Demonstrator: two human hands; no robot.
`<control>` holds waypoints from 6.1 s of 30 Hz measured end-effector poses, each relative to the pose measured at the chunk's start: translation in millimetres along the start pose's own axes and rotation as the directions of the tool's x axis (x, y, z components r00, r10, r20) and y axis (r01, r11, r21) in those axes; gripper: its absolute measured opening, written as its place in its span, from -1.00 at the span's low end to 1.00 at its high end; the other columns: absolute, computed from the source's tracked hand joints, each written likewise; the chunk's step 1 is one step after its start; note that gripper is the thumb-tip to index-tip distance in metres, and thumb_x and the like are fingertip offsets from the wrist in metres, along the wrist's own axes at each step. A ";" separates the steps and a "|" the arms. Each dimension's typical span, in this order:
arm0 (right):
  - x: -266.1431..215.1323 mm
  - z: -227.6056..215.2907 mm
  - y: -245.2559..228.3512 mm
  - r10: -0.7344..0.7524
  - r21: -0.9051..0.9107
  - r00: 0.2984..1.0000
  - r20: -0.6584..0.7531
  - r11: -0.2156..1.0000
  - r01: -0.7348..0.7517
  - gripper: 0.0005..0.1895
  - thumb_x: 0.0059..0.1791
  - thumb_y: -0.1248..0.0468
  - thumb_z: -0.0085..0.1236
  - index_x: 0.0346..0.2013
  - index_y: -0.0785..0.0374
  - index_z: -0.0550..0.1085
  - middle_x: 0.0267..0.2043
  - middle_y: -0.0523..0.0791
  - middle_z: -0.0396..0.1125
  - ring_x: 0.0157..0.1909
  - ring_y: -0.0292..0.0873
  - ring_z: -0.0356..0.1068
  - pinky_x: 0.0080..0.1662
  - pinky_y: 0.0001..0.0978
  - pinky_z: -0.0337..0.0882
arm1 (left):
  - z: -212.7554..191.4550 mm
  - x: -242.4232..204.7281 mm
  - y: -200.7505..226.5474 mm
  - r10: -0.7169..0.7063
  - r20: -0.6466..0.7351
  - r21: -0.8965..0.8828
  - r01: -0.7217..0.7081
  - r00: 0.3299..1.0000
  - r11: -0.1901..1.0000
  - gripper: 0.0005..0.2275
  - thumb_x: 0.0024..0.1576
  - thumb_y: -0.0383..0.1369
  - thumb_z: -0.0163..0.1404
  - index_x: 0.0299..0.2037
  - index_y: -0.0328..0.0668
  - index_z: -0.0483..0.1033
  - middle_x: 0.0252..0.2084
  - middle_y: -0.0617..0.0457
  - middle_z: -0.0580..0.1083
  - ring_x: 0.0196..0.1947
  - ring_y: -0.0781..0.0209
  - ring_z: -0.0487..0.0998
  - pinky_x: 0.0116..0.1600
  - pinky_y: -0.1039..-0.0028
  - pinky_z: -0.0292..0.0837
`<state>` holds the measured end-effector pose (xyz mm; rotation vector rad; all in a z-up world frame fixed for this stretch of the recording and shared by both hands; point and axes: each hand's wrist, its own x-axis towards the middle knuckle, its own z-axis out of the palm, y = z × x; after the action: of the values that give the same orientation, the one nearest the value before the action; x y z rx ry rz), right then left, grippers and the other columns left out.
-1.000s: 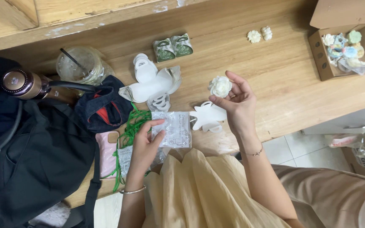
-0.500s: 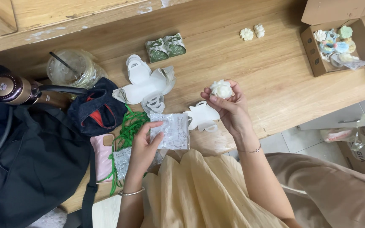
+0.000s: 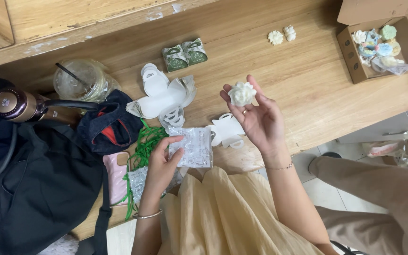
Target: Packing small flower-shaped candles into decorative gift boxes.
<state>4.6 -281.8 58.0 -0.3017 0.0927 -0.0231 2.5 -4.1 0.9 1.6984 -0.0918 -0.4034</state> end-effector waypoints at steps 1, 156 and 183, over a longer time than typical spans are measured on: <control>-0.9 -1.7 0.0 0.000 0.051 1.000 0.018 0.999 -0.001 -0.50 0.12 0.37 -0.02 0.39 0.26 0.27 0.43 0.42 0.01 0.52 0.43 -0.02 0.40 0.06 0.28 | 0.6 -0.4 -1.0 0.008 0.001 -0.002 -0.008 1.000 1.000 -0.75 0.17 -0.49 0.09 0.06 -0.21 0.54 -0.49 0.30 0.36 -0.58 0.59 0.14 -0.51 0.63 0.01; -8.8 -73.1 66.7 0.259 -0.973 0.938 0.232 0.047 0.228 -0.88 0.12 0.36 0.10 -0.13 0.39 0.49 -0.12 -0.18 0.30 -0.13 -0.35 0.36 -0.18 -0.50 0.46 | 62.9 -46.1 -11.5 0.134 -0.600 0.191 -0.022 0.789 0.981 -0.73 0.08 -0.32 0.32 -0.26 -0.29 0.47 -0.37 0.01 0.53 -0.42 0.40 0.51 -0.30 0.56 0.41; -3.4 -132.6 27.2 0.079 -0.975 0.974 0.212 -0.053 0.216 -0.81 0.27 0.25 -0.07 -0.08 0.32 0.42 -0.44 -0.15 0.21 -0.44 -0.36 0.09 -0.41 -0.47 0.13 | -12.6 -82.0 -131.4 0.155 -0.739 0.459 0.323 0.656 0.827 -0.81 0.36 -0.13 -0.02 -0.09 -0.02 0.48 -0.49 -0.18 0.51 -0.47 -0.23 0.57 -0.39 0.06 0.38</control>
<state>-11.1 -294.9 -75.9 -1.9282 -0.1608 -0.0213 -92.1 54.1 -107.8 2.3452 0.5575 0.3499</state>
